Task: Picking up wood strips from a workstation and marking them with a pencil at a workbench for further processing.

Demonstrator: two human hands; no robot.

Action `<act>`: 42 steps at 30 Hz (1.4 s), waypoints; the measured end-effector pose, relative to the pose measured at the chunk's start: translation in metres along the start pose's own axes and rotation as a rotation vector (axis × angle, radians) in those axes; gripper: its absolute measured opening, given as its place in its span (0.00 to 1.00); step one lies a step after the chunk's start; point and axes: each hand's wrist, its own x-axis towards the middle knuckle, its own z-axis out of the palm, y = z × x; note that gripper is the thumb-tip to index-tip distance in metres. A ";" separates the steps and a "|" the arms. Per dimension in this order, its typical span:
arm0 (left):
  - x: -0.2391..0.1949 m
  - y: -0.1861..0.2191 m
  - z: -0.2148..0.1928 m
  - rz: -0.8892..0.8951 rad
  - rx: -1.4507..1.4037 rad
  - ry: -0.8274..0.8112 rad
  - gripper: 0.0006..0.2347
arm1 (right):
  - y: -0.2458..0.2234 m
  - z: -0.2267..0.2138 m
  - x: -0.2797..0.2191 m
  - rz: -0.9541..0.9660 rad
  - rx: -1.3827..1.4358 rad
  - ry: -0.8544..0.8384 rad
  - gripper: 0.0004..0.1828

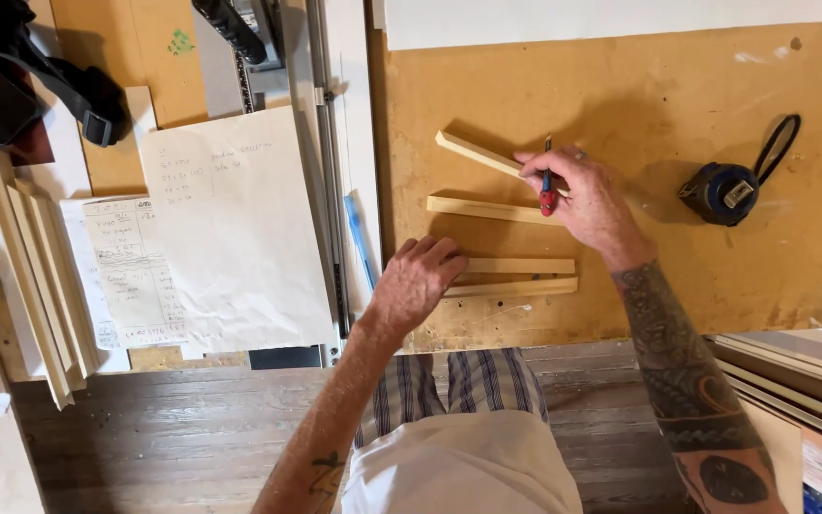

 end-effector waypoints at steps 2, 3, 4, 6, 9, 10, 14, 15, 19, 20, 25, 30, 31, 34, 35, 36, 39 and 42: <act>0.003 -0.008 0.015 0.045 -0.046 0.066 0.02 | 0.015 0.004 0.002 -0.146 -0.075 0.108 0.07; 0.002 -0.009 0.017 0.049 -0.046 0.064 0.02 | 0.013 0.005 0.000 -0.143 -0.075 0.111 0.07; 0.001 -0.010 0.019 0.064 -0.042 0.095 0.02 | 0.011 0.006 -0.002 -0.135 -0.063 0.154 0.08; 0.002 -0.013 0.020 0.081 -0.034 0.128 0.02 | 0.010 0.007 -0.001 -0.129 -0.049 0.202 0.08; 0.002 -0.010 0.019 0.119 0.000 0.170 0.01 | -0.002 0.006 -0.005 -0.129 -0.035 0.242 0.11; 0.002 -0.008 0.017 0.118 -0.018 0.158 0.01 | -0.015 0.002 -0.008 -0.153 0.030 0.357 0.13; 0.006 -0.010 0.017 0.107 -0.066 0.163 0.07 | -0.004 -0.005 -0.050 -0.236 0.122 0.215 0.12; 0.013 -0.010 0.018 0.109 -0.066 0.166 0.07 | -0.007 -0.003 -0.060 -0.238 0.119 0.217 0.12; 0.025 -0.004 0.015 0.123 0.028 0.365 0.07 | -0.009 0.008 -0.089 -0.181 -0.073 0.169 0.12; 0.027 -0.002 0.012 0.118 0.076 0.426 0.07 | -0.007 0.011 -0.093 -0.183 -0.125 0.204 0.11; -0.016 0.015 0.018 0.047 -0.065 0.364 0.05 | -0.001 0.022 -0.119 -0.198 -0.128 0.251 0.11; -0.052 0.006 0.046 0.090 -0.044 0.248 0.02 | 0.000 0.034 -0.134 -0.254 -0.213 0.088 0.13; -0.049 0.005 0.040 0.061 -0.115 0.203 0.01 | 0.007 0.036 -0.135 -0.230 -0.180 0.107 0.12; -0.044 0.001 0.032 0.026 -0.179 0.183 0.01 | 0.003 0.036 -0.135 -0.215 -0.161 0.152 0.10; -0.043 -0.001 0.031 0.022 -0.169 0.209 0.02 | -0.002 0.034 -0.134 -0.225 -0.173 0.181 0.10; -0.041 0.003 0.029 0.023 -0.169 0.209 0.02 | -0.002 0.035 -0.134 -0.226 -0.174 0.181 0.10; -0.033 0.021 0.018 0.018 -0.092 0.148 0.07 | -0.011 0.035 -0.136 -0.301 -0.207 0.169 0.11; -0.025 0.047 0.005 -0.008 -0.187 0.088 0.11 | -0.032 0.031 -0.140 -0.400 -0.266 0.220 0.12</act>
